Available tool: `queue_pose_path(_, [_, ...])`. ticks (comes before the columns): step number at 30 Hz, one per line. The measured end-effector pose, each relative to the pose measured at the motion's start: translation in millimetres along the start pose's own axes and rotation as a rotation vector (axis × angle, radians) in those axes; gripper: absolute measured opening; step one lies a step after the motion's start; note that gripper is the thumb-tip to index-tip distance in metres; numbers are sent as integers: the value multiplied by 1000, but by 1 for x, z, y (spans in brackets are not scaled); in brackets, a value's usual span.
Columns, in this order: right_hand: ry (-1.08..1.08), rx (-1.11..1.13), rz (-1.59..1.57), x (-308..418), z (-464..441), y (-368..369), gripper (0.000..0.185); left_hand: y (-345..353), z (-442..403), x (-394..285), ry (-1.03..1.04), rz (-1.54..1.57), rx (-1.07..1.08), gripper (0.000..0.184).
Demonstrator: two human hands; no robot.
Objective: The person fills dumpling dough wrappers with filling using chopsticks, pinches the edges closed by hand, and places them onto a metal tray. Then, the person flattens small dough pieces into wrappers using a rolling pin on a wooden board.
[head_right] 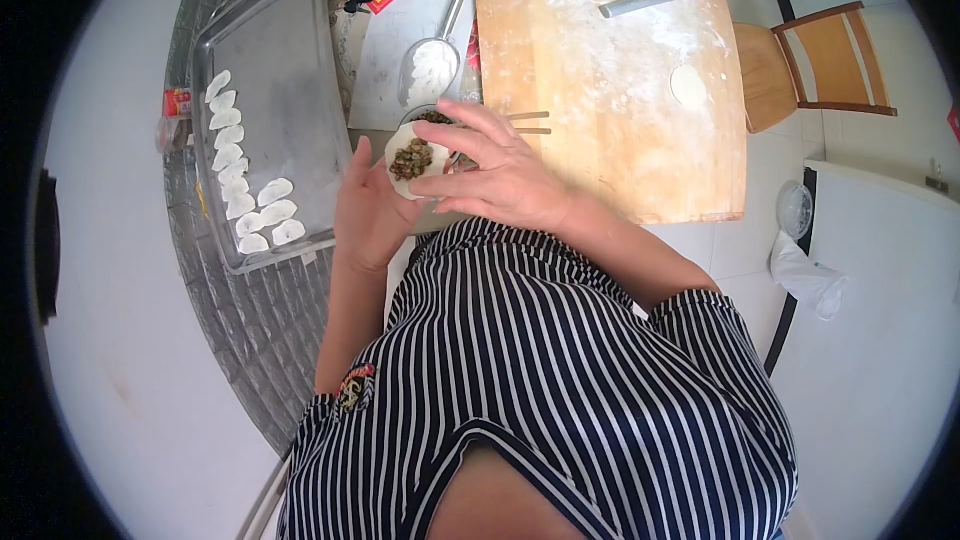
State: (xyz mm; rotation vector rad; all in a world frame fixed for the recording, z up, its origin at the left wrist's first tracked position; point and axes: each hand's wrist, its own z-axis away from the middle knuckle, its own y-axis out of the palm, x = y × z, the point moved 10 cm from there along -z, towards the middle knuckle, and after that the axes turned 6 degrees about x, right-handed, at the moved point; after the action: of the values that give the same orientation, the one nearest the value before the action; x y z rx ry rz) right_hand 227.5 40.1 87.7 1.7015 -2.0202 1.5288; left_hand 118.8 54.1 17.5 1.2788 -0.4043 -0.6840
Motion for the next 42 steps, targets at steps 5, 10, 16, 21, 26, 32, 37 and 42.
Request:
queue_pose_path(5, [-20, -8, -97, -7, -3, 2, 23, 3, 1, 1, 52, -97, -35, 49])
queue_pose_path(10, [69, -60, -213, -12, -3, 0, 14, 1, 7, 4, 36, -235, -136, 44])
queue_pose_path(16, [95, -94, -289, -9, -3, -6, 14, 9, 12, 10, 8, -610, -153, 37])
queue_pose_path(21, [82, -112, -321, -7, -3, -10, 12, 13, 12, 12, 11, -530, -169, 39])
queue_pose_path(26, [151, -202, -395, -9, -3, -14, 12, 18, 17, 13, -45, -818, -233, 44])
queue_pose_path(32, [181, -244, -433, -5, -8, -25, 14, 42, 21, 17, 81, -820, -66, 40])
queue_pose_path(37, [130, -267, -408, 9, -10, -35, 13, 60, 26, 15, -2, -1355, 7, 47])
queue_pose_path(42, [45, -350, -471, 23, -14, -53, 19, 90, 30, 16, 144, -1360, 65, 53])
